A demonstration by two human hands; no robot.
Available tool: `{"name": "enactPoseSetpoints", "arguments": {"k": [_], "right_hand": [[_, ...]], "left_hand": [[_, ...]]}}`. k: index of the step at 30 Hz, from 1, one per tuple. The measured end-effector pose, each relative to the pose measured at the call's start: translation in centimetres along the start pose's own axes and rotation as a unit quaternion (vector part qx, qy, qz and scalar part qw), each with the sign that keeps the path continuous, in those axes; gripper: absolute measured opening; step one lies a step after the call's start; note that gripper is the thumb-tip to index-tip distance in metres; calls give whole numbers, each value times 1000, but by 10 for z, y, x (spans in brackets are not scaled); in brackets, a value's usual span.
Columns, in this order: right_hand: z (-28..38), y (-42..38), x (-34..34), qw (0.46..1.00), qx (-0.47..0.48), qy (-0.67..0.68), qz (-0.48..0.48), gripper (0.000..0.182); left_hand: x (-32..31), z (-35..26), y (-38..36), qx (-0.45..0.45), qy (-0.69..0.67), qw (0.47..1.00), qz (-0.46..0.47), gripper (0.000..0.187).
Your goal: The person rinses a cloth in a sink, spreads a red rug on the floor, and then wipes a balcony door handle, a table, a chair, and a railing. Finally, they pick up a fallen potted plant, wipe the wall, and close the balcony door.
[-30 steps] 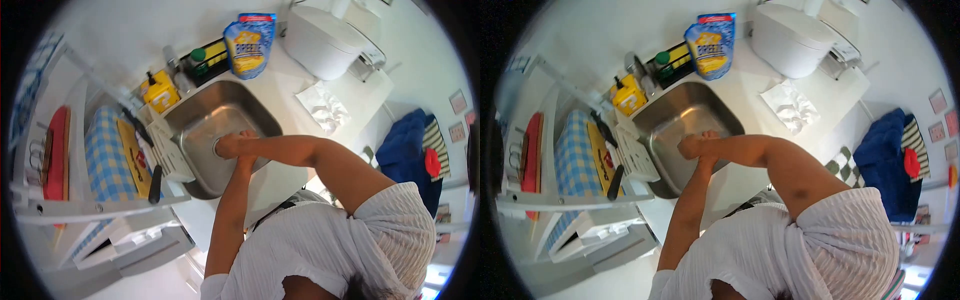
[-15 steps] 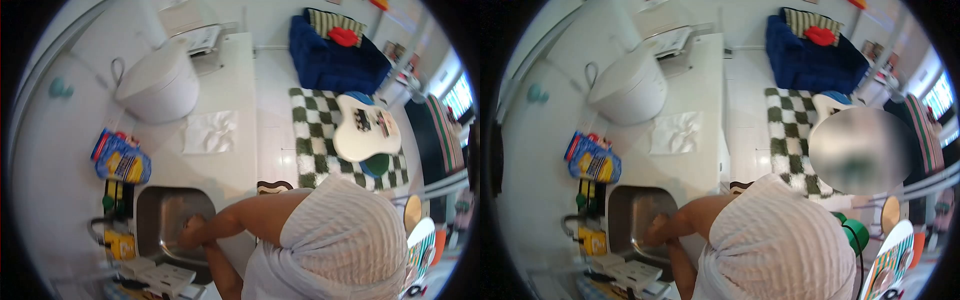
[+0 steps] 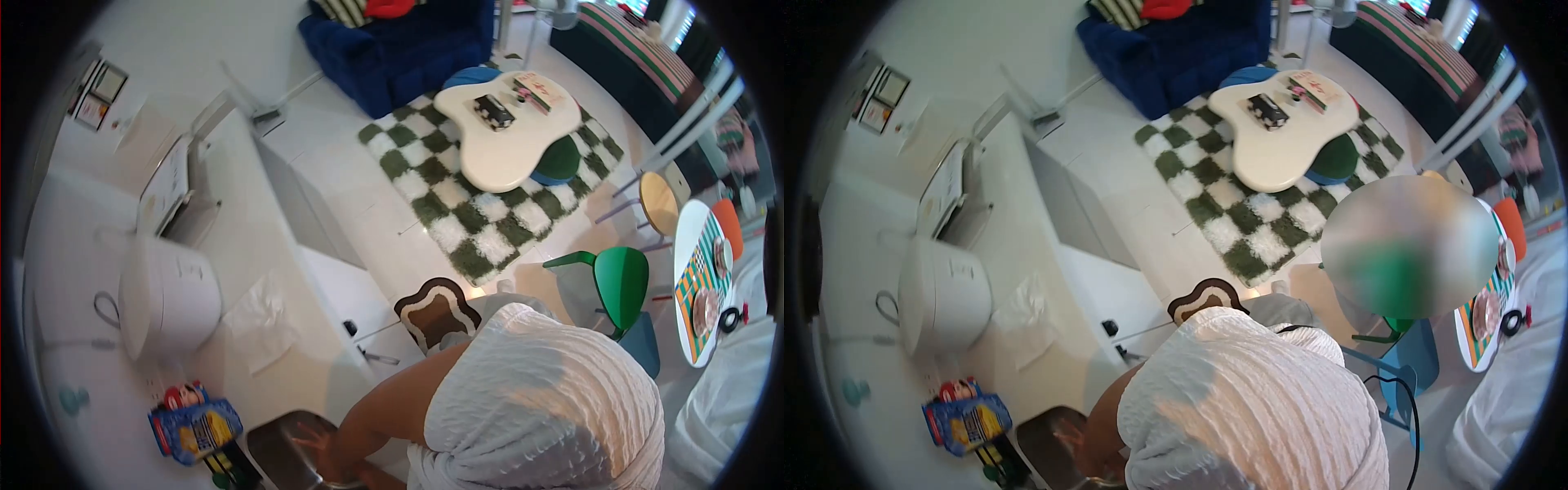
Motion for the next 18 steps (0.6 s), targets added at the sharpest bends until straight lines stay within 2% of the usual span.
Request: {"name": "enactPoseSetpoints", "arguments": {"k": [5, 8, 10, 13, 14, 15, 16, 18], "right_hand": [[47, -113, 110, 980, 47, 183, -64, 38], [93, -217, 171, 946, 79, 297, -104, 42], [108, -291, 188, 925, 85, 342, -140, 44], [98, -381, 179, 917, 74, 343, -192, 46], [80, -417, 180, 905, 87, 254, -331, 48], [78, -459, 181, 868, 97, 157, -462, 50], [70, -499, 177, 850, 50, 106, -514, 45], [60, -598, 172, 788, -28, -14, -615, 32]], "left_hand": [[58, -81, 21, -5, -192, 961, -197, 36], [104, -152, 28, -39, -316, 908, -272, 37], [134, -203, 31, -68, -395, 867, -295, 38], [174, -286, 33, -129, -515, 798, -286, 39], [183, -320, 31, -154, -563, 768, -264, 40], [190, -354, 29, -177, -611, 735, -234, 40], [194, -388, 21, -203, -652, 705, -193, 41], [212, -481, -1, -240, -637, 728, -84, 41]]}}
Point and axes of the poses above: each hand's wrist, its own y-axis towards the middle knuckle, its own x-axis out of the back of the hand, z = x × y, the point moved 5 cm from there along y, towards the middle knuckle, and after that the axes turned 3 degrees about -z, right-handed, at the moved point
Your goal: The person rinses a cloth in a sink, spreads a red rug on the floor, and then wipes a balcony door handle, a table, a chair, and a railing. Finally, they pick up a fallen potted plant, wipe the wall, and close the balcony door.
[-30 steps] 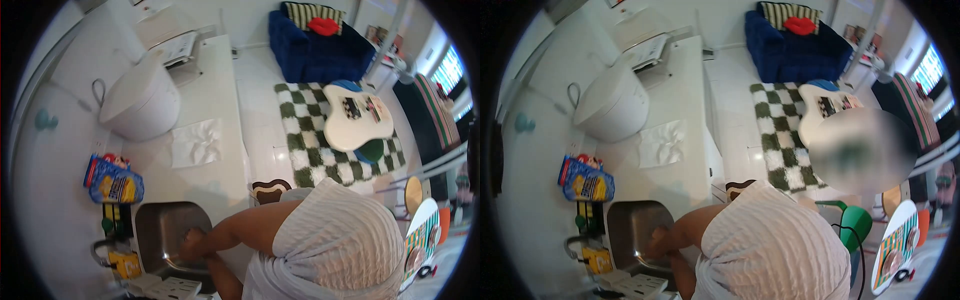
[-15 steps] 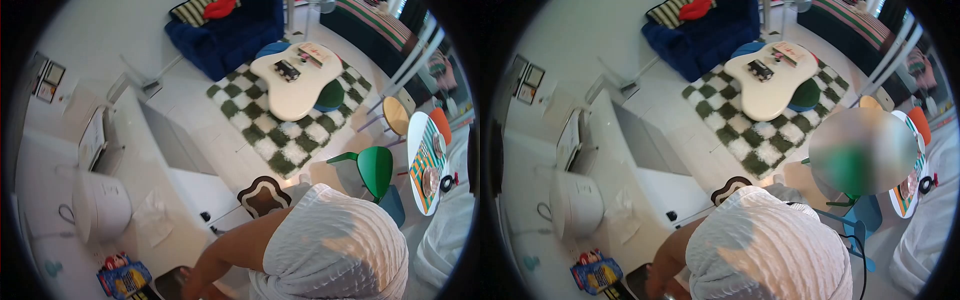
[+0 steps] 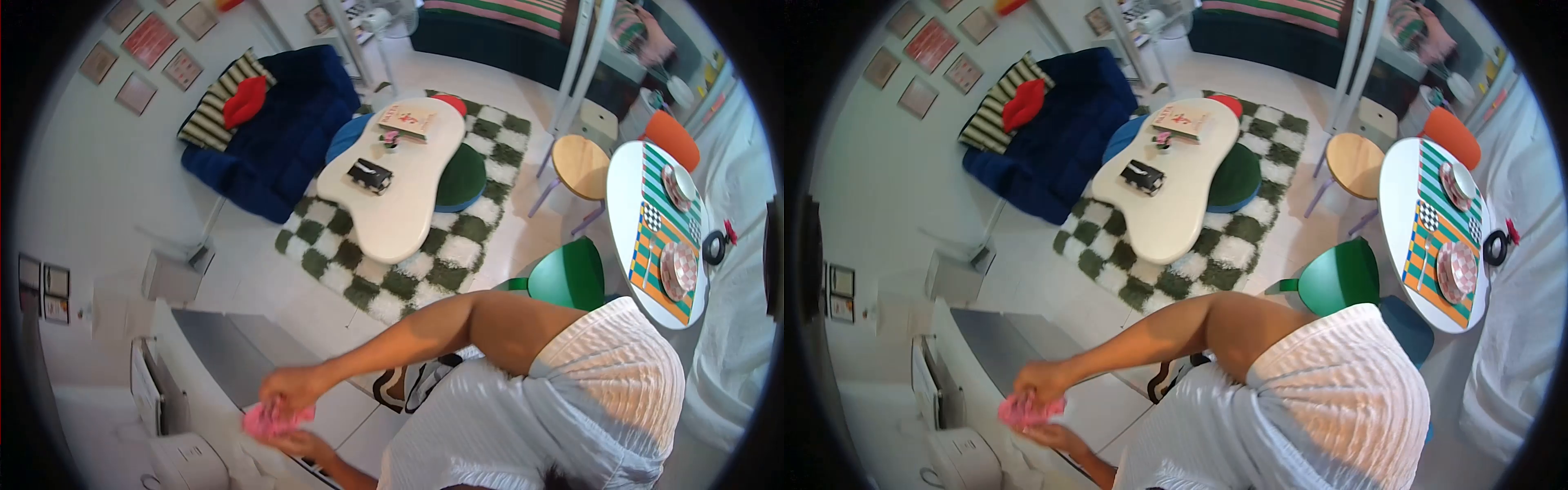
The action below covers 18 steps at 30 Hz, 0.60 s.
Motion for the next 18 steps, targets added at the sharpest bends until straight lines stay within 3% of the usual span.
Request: {"name": "enactPoseSetpoints", "arguments": {"k": [1, 2, 4, 8, 10, 12, 13, 14, 15, 16, 18], "right_hand": [[-9, -15, 42, 995, 15, -72, -66, 25], [-7, -35, 87, 985, -37, -130, -111, 22], [-5, -80, 170, 953, -115, -207, -191, 19], [7, -160, 319, 863, -167, -320, -352, 22], [5, -196, 387, 818, -186, -368, -400, 21], [12, -231, 449, 774, -221, -383, -453, 16], [21, -246, 479, 766, -153, -387, -490, 15], [29, -262, 509, 740, -172, -427, -491, 15], [33, -280, 534, 716, -164, -436, -520, 15], [40, -299, 556, 718, -229, -337, -565, 14], [62, -328, 597, 701, -247, -202, -638, 11]], "left_hand": [[-41, -6, -3, -41, 28, 999, 22, 39], [-85, -14, -6, -81, 53, 995, 38, 36], [-172, -46, 2, -5, 38, 993, 113, 29], [-331, -98, 13, 76, -196, 939, 273, 22], [-415, -110, 7, 69, -253, 910, 320, 20], [-505, -124, -7, 179, -378, 832, 365, 19], [-541, -148, -4, 148, -395, 826, 375, 19], [-574, -175, 0, 117, -412, 818, 384, 19], [-611, -195, -4, 206, -466, 744, 433, 20], [-642, -222, -6, 293, -510, 655, 475, 21], [-687, -288, -6, 354, -569, 514, 535, 24]]}}
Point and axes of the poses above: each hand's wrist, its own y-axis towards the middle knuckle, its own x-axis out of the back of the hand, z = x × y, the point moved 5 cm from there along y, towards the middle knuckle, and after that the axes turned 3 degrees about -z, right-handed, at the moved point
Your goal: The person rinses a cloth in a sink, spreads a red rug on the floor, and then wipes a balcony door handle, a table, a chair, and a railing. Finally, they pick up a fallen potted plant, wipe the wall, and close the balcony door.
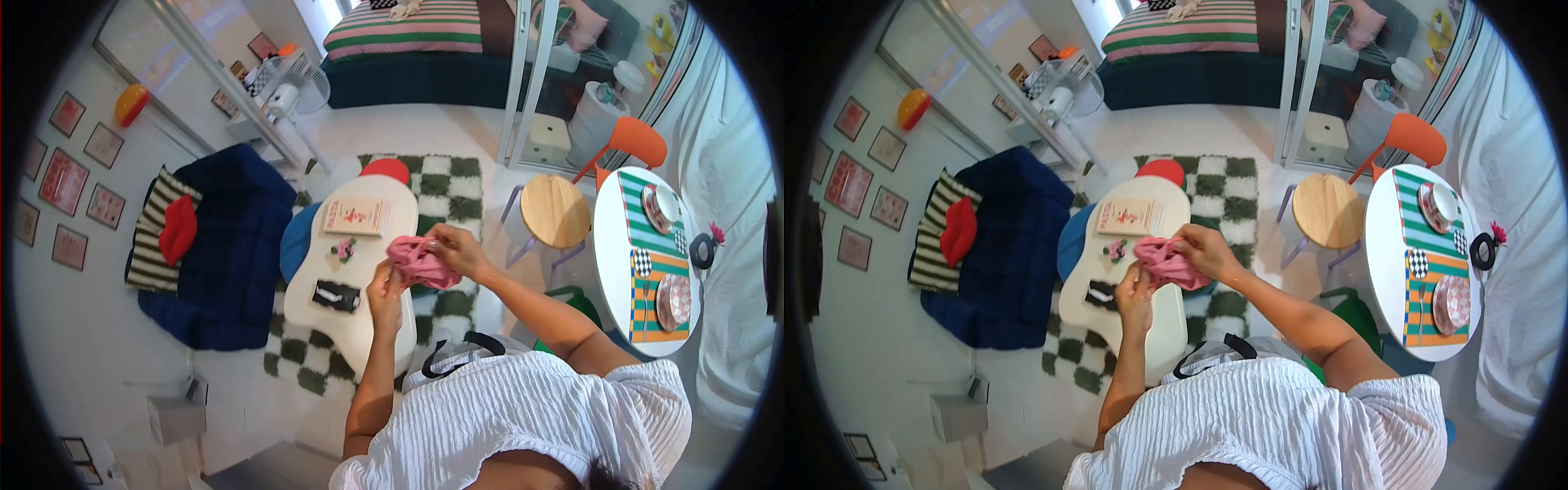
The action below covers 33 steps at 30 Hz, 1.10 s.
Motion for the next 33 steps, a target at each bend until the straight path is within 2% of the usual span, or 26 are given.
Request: {"name": "enactPoseSetpoints", "arguments": {"k": [1, 2, 3, 5, 9, 12, 14, 15, 16, 19, 21, 22, 23, 24, 25, 27, 28, 30, 31, 32, 33], "right_hand": [[-11, 21, 23, 999, 0, -26, -33, 11], [-34, 44, 47, 991, 53, -98, -79, 12], [-41, 60, 69, 988, -3, -128, -87, 12], [-59, 91, 105, 983, -79, 52, -159, 12], [-79, 163, 182, 973, -91, 43, -210, 12], [-99, 247, 237, 978, -36, 80, -189, 13], [-100, 313, 268, 983, -13, 70, -170, 14], [-101, 348, 279, 980, -46, 91, -173, 17], [-96, 382, 289, 981, -83, 66, -165, 17], [-83, 473, 308, 984, -67, 109, -127, 21], [-62, 528, 313, 991, -6, 82, -103, 31], [-53, 552, 312, 992, -7, 81, -91, 31], [-32, 575, 300, 996, 92, -2, -8, 37], [-20, 597, 287, 975, 193, -84, 76, 43], [-28, 624, 281, 973, 197, -83, 84, 43], [-53, 683, 270, 951, 225, -176, 116, 46], [-62, 716, 273, 949, 231, -180, 117, 46], [-82, 789, 280, 975, 153, -122, 108, 42], [-82, 824, 285, 979, 133, -130, 85, 34], [-92, 852, 288, 979, 137, -130, 79, 34], [-103, 891, 296, 977, 158, -131, 58, 32]], "left_hand": [[-18, 8, 33, 5, -2, 999, 46, 25], [-32, 20, 63, 38, 14, 997, 63, 24], [-47, 30, 90, 58, 27, 994, 89, 24], [-80, 45, 140, 101, 25, 986, 130, 27], [-153, 57, 236, 139, 15, 968, 211, 38], [-198, 66, 317, 123, 16, 965, 232, 45], [-214, 85, 379, 121, 25, 970, 208, 45], [-224, 91, 412, 102, 40, 975, 192, 43], [-236, 92, 440, 127, -2, 978, 164, 38], [-252, 86, 515, 148, -64, 980, 120, 32], [-250, 75, 566, 117, -75, 989, 54, 27], [-248, 70, 591, 112, -78, 990, 44, 27], [-245, 65, 617, 102, -73, 991, 34, 27], [-244, 62, 643, 90, -68, 993, 26, 27], [-245, 64, 671, 83, -76, 994, -5, 25], [-239, 64, 730, 82, -67, 994, -19, 24], [-238, 64, 762, 88, -56, 994, -26, 23], [-241, 66, 832, 95, -67, 993, -21, 24], [-242, 64, 871, 106, -73, 992, -15, 26], [-240, 60, 905, 123, -77, 989, -10, 27], [-241, 53, 940, 97, -42, 994, -3, 28]]}}
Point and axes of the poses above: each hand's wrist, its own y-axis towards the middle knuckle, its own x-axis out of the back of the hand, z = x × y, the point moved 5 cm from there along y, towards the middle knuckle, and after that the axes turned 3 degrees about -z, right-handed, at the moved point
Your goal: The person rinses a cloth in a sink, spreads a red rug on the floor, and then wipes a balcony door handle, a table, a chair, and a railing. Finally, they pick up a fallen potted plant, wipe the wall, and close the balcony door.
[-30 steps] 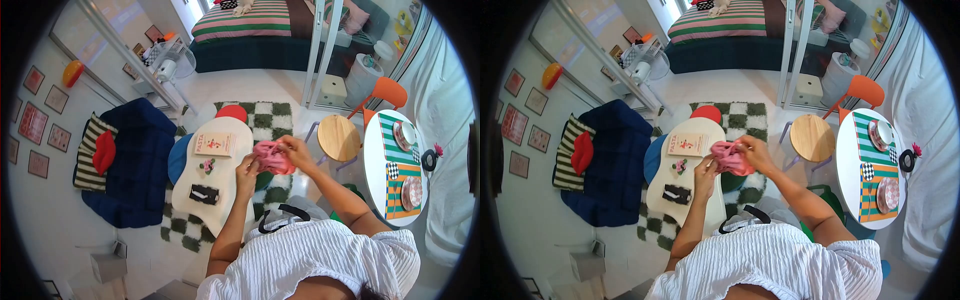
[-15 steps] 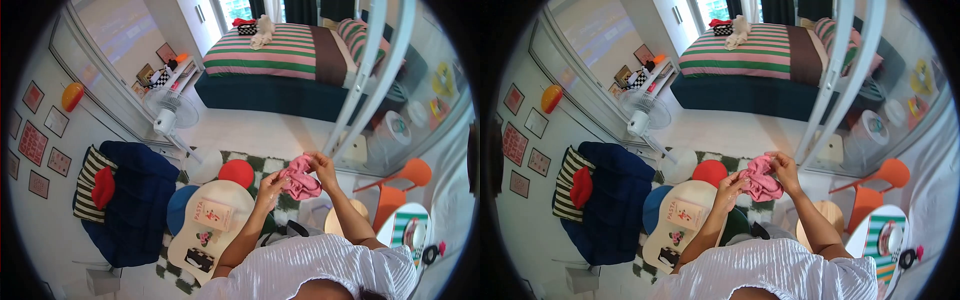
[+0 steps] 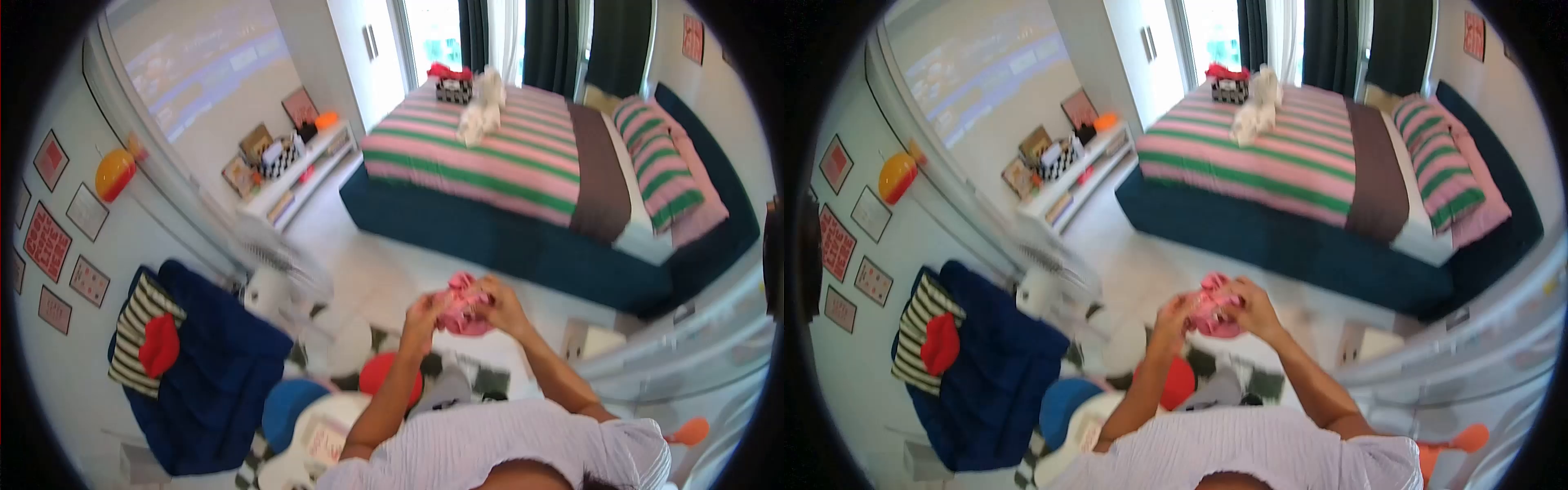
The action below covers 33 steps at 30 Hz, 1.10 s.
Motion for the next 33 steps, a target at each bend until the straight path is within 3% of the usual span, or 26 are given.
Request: {"name": "enactPoseSetpoints", "arguments": {"k": [2, 3, 5, 6, 9, 10, 13, 15, 18, 20, 21, 23, 27, 32, 33], "right_hand": [[-41, 75, 9, 995, 4, 57, -82, 23], [-47, 105, 14, 995, 0, 54, -79, 23], [-72, 167, 27, 972, -112, 166, -119, 16], [-67, 198, 33, 973, -75, 167, -142, 11], [-110, 274, 38, 968, -92, 165, -165, 10], [-122, 297, 37, 960, -145, 183, -151, 11], [-156, 368, 16, 957, -175, 201, -112, 12], [-200, 425, -7, 971, -142, 160, -104, 14], [-248, 523, -60, 975, -120, 187, -25, 18], [-268, 574, -111, 987, -127, 79, 59, 23], [-269, 600, -135, 985, -133, 88, 68, 23], [-262, 665, -187, 985, -71, 86, 135, 24], [-280, 770, -296, 977, -21, 50, 208, 22], [-315, 877, -418, 963, -96, 84, 238, 21], [-323, 896, -434, 949, -155, 76, 265, 21]], "left_hand": [[-2, -31, 72, 11, -4, 1000, 13, 28], [-1, -44, 97, 17, -11, 1000, 12, 28], [4, -71, 153, -3, -9, 1000, 11, 27], [10, -84, 177, -22, 1, 1000, 8, 26], [32, -121, 245, -22, -35, 999, -8, 24], [41, -133, 269, -21, -34, 999, -10, 24], [69, -167, 337, -49, -38, 997, -50, 21], [98, -192, 383, -93, -18, 990, -108, 20], [133, -242, 448, -124, 2, 977, -173, 20], [167, -274, 483, -139, 12, 960, -242, 19], [185, -288, 499, -135, 17, 957, -255, 19], [221, -328, 530, -215, 11, 940, -265, 18], [275, -412, 572, -259, -4, 905, -338, 17], [364, -487, 670, -293, 3, 894, -337, 17], [385, -499, 697, -273, -7, 909, -315, 16]]}}
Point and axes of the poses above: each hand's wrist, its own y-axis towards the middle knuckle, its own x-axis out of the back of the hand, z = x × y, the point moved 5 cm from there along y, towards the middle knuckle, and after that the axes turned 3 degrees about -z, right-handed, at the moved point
